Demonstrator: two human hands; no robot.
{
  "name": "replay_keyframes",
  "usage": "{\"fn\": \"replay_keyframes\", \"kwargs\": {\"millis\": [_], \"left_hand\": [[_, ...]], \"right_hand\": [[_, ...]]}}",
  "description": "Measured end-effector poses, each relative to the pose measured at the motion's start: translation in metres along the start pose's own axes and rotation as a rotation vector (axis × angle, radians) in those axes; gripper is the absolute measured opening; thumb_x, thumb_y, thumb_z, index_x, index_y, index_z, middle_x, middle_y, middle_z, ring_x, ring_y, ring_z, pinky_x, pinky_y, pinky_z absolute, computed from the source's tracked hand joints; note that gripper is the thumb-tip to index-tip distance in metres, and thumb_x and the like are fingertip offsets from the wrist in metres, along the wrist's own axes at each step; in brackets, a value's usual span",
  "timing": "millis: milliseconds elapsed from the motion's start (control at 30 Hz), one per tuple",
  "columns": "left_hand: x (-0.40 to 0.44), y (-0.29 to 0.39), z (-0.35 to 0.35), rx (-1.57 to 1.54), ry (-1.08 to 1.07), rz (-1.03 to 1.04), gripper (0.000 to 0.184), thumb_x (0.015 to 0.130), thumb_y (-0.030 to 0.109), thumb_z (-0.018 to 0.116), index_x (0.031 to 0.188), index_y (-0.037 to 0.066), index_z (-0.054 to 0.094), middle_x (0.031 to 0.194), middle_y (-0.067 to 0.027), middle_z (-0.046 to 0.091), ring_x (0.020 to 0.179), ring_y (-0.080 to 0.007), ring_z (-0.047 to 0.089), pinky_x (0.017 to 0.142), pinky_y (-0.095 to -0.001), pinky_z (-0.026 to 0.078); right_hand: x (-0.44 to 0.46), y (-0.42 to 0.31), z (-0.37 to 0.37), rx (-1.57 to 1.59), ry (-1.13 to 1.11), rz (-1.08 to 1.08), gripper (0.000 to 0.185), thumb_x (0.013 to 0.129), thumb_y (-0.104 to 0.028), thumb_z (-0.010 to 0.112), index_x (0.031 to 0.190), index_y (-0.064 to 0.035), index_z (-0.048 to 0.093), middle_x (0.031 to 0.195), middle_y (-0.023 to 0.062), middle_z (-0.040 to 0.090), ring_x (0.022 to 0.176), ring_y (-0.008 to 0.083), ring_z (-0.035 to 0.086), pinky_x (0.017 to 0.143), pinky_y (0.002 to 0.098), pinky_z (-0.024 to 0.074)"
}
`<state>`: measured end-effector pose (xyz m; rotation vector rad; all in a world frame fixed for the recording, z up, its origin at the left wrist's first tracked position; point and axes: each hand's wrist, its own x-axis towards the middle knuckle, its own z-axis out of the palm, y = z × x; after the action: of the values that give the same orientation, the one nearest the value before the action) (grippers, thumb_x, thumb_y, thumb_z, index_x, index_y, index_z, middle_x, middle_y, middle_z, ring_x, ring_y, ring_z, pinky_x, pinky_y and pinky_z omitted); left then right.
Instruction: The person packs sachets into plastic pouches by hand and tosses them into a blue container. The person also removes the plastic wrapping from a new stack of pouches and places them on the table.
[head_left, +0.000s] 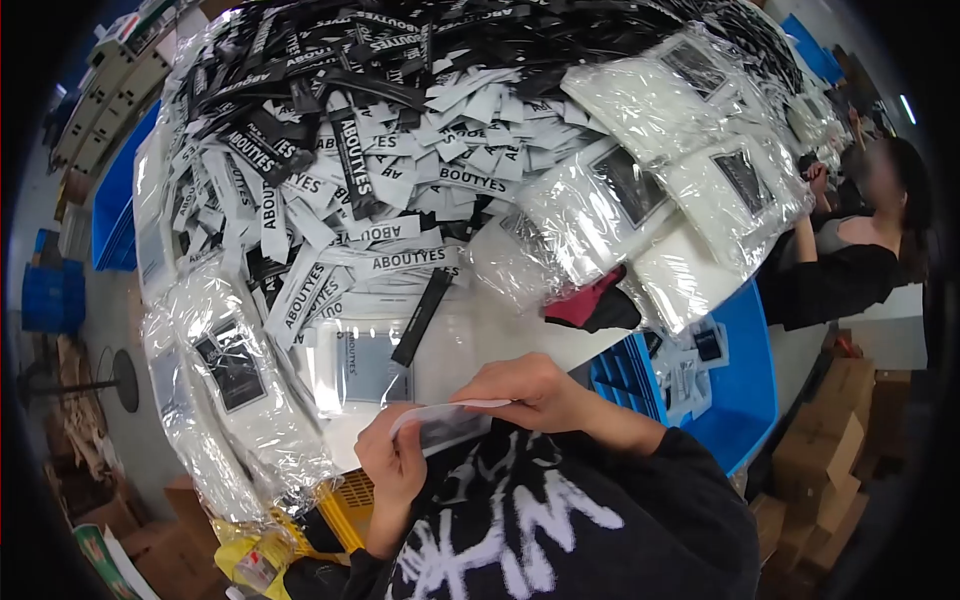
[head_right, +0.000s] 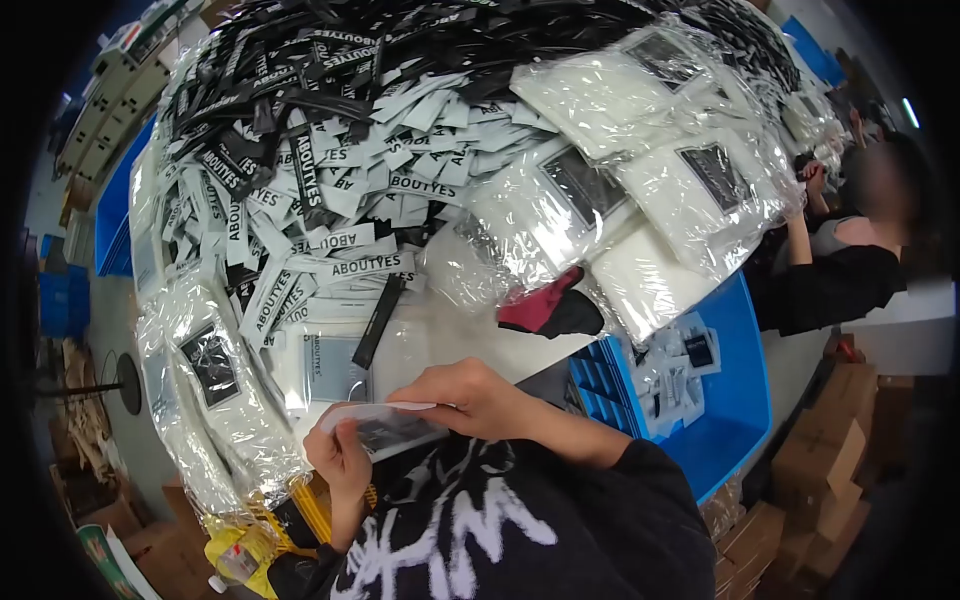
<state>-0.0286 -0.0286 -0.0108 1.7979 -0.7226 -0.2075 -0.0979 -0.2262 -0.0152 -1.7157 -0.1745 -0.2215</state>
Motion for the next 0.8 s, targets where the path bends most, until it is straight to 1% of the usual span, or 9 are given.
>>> {"fn": "replay_keyframes", "kwargs": {"millis": [67,167,233,267,333,400,467,600,800], "left_hand": [[0.006,-0.004,0.006,-0.170,-0.037,0.101,0.014,0.089,0.008,0.054,0.090,-0.003,0.062,0.079,-0.0136,0.065,0.071,-0.0235,0.064,0.063,-0.0287,0.048],[0.012,0.002,0.003,-0.216,-0.041,0.011,0.013,0.087,0.008,0.057,0.094,-0.002,0.063,0.083,-0.0130,0.066,0.076,-0.0241,0.064,0.070,-0.0289,0.049],[0.004,-0.015,-0.006,-0.079,-0.025,-0.091,0.015,0.084,0.007,0.060,0.097,0.000,0.063,0.085,-0.0128,0.066,0.079,-0.0249,0.064,0.073,-0.0298,0.048],[0.000,-0.025,-0.011,-0.014,-0.020,-0.144,0.017,0.083,0.007,0.062,0.098,0.000,0.063,0.085,-0.0127,0.066,0.080,-0.0254,0.064,0.074,-0.0302,0.048],[-0.004,-0.033,-0.012,0.124,-0.080,-0.073,0.023,0.078,0.005,0.065,0.101,0.002,0.063,0.095,-0.0132,0.065,0.089,-0.0287,0.063,0.079,-0.0338,0.048],[-0.002,-0.036,0.003,0.214,-0.111,0.054,0.025,0.076,0.004,0.066,0.101,0.003,0.063,0.102,-0.0131,0.063,0.096,-0.0298,0.061,0.083,-0.0354,0.048],[0.000,-0.037,0.010,0.245,-0.233,0.057,0.037,0.074,0.007,0.069,0.110,0.005,0.060,0.119,-0.0141,0.056,0.115,-0.0313,0.052,0.096,-0.0400,0.042],[-0.005,-0.047,0.014,0.316,-0.290,0.058,0.053,0.072,0.014,0.072,0.120,0.004,0.053,0.131,-0.0156,0.048,0.126,-0.0317,0.042,0.105,-0.0442,0.033],[-0.009,-0.052,0.019,0.347,-0.221,0.078,0.050,0.075,0.016,0.071,0.120,0.002,0.054,0.128,-0.0145,0.051,0.123,-0.0313,0.045,0.103,-0.0428,0.035]], "right_hand": [[-0.003,-0.008,-0.015,-0.083,0.000,-0.019,0.019,0.080,-0.004,0.065,0.099,-0.0043,0.068,0.082,0.0098,0.067,0.070,0.0252,0.063,0.060,0.0318,0.0487],[-0.017,-0.036,-0.071,-0.281,-0.095,0.040,0.021,0.077,-0.006,0.066,0.097,-0.0050,0.069,0.078,0.0096,0.067,0.066,0.0254,0.064,0.059,0.0325,0.0504],[-0.031,-0.072,-0.108,-0.537,-0.328,0.301,0.022,0.071,-0.006,0.068,0.093,-0.0046,0.070,0.078,0.0109,0.067,0.066,0.0269,0.065,0.058,0.0358,0.0509],[-0.037,-0.087,-0.110,-0.847,-0.426,0.577,0.027,0.069,-0.005,0.068,0.095,-0.0029,0.067,0.080,0.0117,0.067,0.072,0.0286,0.065,0.066,0.0366,0.0508],[-0.015,-0.106,-0.090,-1.070,-0.391,0.559,0.038,0.067,-0.006,0.068,0.104,-0.0018,0.060,0.092,0.0123,0.065,0.086,0.0293,0.062,0.077,0.0368,0.0485],[-0.005,-0.075,-0.073,-0.835,-0.441,0.279,0.049,0.066,-0.005,0.067,0.113,-0.0019,0.053,0.108,0.0139,0.060,0.098,0.0296,0.057,0.088,0.0370,0.0442],[0.018,-0.035,-0.040,-0.801,-0.373,0.047,0.047,0.069,-0.004,0.064,0.115,-0.0014,0.052,0.115,0.0137,0.055,0.105,0.0289,0.054,0.089,0.0374,0.0440],[0.075,0.041,0.021,-0.996,-0.097,-0.272,0.043,0.071,-0.006,0.058,0.112,0.0029,0.053,0.111,0.0141,0.056,0.112,0.0289,0.050,0.093,0.0353,0.0431],[0.105,0.068,0.039,-1.092,-0.114,-0.154,0.034,0.068,-0.007,0.057,0.100,0.0018,0.056,0.093,0.0110,0.056,0.098,0.0249,0.052,0.082,0.0320,0.0463]]}}
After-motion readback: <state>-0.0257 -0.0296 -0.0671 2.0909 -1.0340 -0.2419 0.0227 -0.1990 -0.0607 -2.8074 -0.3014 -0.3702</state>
